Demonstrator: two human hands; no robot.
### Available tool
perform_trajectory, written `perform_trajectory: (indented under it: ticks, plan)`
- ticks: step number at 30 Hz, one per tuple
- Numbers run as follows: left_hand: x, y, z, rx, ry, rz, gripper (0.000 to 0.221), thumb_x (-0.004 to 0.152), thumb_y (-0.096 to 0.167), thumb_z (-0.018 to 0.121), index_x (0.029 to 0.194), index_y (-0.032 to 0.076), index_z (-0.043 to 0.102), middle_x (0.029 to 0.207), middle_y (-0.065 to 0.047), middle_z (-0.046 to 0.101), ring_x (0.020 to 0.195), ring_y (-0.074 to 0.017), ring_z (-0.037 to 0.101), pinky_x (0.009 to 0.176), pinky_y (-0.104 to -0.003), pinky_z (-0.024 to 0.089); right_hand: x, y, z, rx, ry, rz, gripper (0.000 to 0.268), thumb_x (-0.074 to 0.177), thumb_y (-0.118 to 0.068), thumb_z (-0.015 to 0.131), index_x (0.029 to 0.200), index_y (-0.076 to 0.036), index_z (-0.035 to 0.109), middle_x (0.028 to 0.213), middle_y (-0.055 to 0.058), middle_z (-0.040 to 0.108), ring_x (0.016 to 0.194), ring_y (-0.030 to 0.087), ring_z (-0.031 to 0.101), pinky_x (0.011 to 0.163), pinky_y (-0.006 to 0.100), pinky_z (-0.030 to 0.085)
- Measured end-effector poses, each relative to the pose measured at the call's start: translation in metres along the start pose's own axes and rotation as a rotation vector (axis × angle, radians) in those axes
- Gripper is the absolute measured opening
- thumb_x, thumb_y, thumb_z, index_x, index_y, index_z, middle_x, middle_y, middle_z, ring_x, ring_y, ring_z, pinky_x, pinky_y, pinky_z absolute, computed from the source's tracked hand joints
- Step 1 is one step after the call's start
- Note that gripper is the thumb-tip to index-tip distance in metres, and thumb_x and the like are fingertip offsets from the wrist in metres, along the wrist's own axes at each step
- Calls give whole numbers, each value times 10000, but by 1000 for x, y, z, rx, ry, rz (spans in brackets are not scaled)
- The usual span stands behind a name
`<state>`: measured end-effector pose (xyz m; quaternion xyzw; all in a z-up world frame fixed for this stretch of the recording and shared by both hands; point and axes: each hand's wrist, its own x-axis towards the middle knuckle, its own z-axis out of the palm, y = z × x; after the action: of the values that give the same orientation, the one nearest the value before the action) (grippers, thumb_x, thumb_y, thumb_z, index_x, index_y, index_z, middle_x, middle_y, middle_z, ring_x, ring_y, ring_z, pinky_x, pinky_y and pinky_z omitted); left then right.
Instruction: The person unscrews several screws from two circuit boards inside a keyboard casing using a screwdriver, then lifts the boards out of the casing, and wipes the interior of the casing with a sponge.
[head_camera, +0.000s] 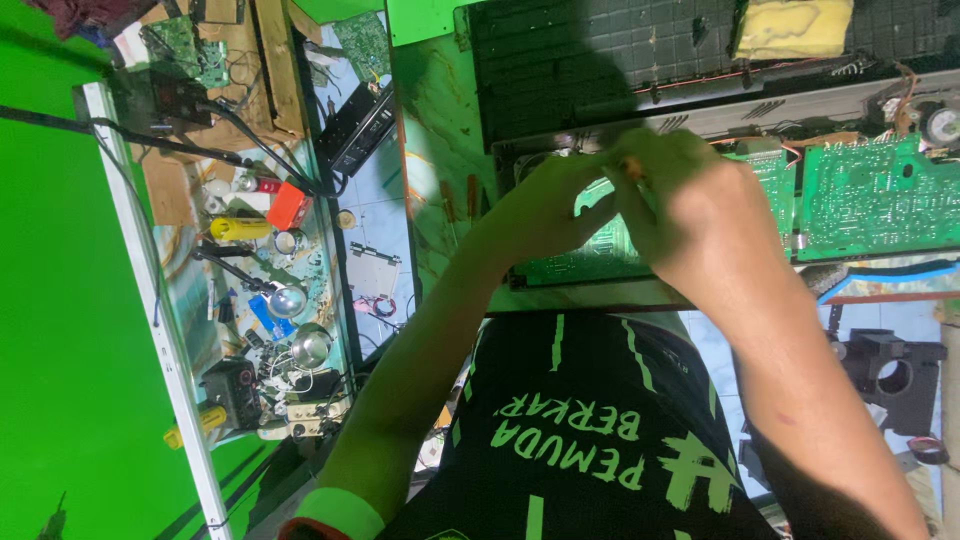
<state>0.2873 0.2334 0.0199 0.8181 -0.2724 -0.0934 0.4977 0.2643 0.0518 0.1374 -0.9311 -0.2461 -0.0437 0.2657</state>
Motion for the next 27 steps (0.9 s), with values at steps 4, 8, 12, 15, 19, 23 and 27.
perform_trajectory:
  ticks: [4,8,12,15,19,23,27]
  plan:
    - [-4,2,-2,-41,61,32,245,1000,169,711,1228,82,683,1167,-110,754,1037,-282,769,915,-376,589,-3,5,1,-11,70,-119,436,813,-102,775,1228,21,715,1008,235,681,637,316,695,504,408,551]
    - [0,2,1,29,162,73,289,928,194,762,1189,90,694,1149,-101,755,1009,-281,762,874,-358,595,1,4,5,-29,73,-19,198,975,-108,791,1132,-7,725,950,171,683,677,306,708,545,407,556]
    - [3,-1,1,-36,105,70,203,1046,159,700,1234,83,691,1172,-92,759,1066,-255,766,917,-345,599,1,4,7,-18,91,-130,341,879,93,665,1211,13,684,1159,209,674,953,333,726,785,372,622]
    - [2,-3,-1,30,124,78,212,1038,187,711,1232,106,688,1135,-71,778,1021,-227,773,912,-346,595,-2,15,6,59,115,-224,454,804,30,707,1247,79,622,1206,273,662,1058,387,689,881,415,597]
    - [1,-6,-2,8,174,83,369,970,241,761,1277,93,622,1150,-82,740,1047,-238,757,903,-352,600,-12,41,17,185,194,-143,618,809,78,648,1397,155,477,1308,337,595,1236,461,607,1038,510,496]
    - [1,-4,4,113,165,121,317,904,201,787,1158,93,631,1036,-52,715,964,-241,732,852,-382,560,-23,73,62,453,151,295,445,923,100,465,1339,5,591,1099,168,679,1002,323,686,931,437,555]
    - [3,-3,11,128,166,178,236,942,150,782,996,88,562,972,-64,656,931,-269,676,815,-368,527,-45,92,136,424,-88,180,142,859,-8,609,996,22,627,879,198,681,756,367,699,669,446,558]
